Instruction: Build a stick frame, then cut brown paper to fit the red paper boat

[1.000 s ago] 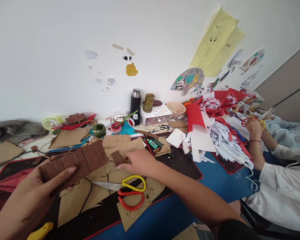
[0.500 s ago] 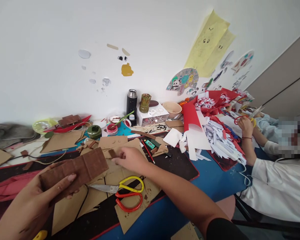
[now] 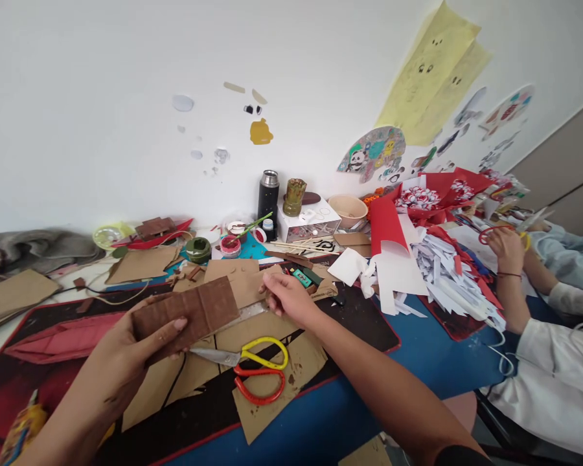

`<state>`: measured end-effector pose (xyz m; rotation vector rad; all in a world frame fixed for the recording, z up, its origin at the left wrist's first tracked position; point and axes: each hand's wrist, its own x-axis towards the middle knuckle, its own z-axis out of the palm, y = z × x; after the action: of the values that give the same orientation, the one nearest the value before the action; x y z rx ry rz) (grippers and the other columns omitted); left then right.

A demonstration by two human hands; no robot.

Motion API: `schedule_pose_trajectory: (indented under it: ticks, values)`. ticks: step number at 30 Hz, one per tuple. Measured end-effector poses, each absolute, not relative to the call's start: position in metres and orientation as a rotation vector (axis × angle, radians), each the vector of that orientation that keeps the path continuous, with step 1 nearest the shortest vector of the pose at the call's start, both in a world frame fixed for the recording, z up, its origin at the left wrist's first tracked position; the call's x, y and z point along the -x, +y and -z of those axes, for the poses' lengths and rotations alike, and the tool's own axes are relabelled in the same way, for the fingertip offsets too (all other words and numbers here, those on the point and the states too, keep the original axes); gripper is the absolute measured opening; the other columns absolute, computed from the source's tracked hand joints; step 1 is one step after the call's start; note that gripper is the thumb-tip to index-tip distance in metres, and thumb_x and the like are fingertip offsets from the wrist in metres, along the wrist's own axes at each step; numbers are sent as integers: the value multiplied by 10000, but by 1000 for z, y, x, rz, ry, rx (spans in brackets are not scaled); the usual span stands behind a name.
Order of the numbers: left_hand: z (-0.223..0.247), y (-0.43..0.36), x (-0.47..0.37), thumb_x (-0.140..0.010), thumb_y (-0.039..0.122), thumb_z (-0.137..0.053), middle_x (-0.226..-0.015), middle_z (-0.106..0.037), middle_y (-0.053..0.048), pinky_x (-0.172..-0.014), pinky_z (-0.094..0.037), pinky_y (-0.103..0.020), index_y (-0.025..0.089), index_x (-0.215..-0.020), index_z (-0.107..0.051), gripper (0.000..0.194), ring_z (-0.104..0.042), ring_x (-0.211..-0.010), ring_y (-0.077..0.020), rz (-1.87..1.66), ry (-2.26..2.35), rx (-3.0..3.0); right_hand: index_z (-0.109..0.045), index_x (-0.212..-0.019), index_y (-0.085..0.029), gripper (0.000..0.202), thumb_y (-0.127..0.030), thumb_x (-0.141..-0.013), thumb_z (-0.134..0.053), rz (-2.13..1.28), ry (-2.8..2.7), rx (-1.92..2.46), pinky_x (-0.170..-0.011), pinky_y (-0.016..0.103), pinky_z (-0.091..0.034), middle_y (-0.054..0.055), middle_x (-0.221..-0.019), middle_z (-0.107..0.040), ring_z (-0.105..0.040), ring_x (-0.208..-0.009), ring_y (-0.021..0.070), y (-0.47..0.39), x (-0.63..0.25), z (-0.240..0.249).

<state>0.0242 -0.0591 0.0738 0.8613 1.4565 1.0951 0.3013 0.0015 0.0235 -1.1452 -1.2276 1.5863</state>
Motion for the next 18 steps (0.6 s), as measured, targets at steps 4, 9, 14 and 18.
schedule_pose_trajectory:
  ticks: [4, 9, 14, 18]
  values:
    - [-71, -58, -30, -457, 511, -1085, -1121, -824, -109, -610, -617, -261, 197, -1254, -679, 948, -761, -862, -238, -1072, 1428, -814, -682, -947, -189, 700, -875, -817, -736, -1714, -1340, 1017, -429, 233, -339, -57, -559, -609, -476, -428, 96, -12, -289, -32]
    - [-70, -59, -42, -480, 496, -1077, -1097, -816, -86, -548, -561, -249, 218, -1236, -701, 889, -734, -810, -227, -1086, 1405, -828, -604, -891, -224, 584, -764, -825, -816, -1758, -1360, 1009, -432, 233, -306, -98, -517, -560, -434, -402, 83, -19, -278, -37]
    - [-72, -57, -36, -511, 680, -1031, -1037, -811, -85, -683, -609, -296, 210, -1077, -769, 781, -717, -834, -229, -1113, 1362, -850, -588, -879, -234, 579, -759, -812, -823, -1730, -1273, 1020, -420, 232, -312, -144, -461, -443, -364, -375, 77, -18, -283, -28]
    - [-71, -56, -24, -411, 724, -1038, -953, -803, -56, -697, -582, -250, 215, -936, -813, 765, -693, -824, -199, -1117, 1467, -841, -587, -865, -234, 590, -769, -801, -826, -1756, -1304, 1031, -413, 230, -310, -141, -459, -434, -366, -370, 77, -18, -290, -28]
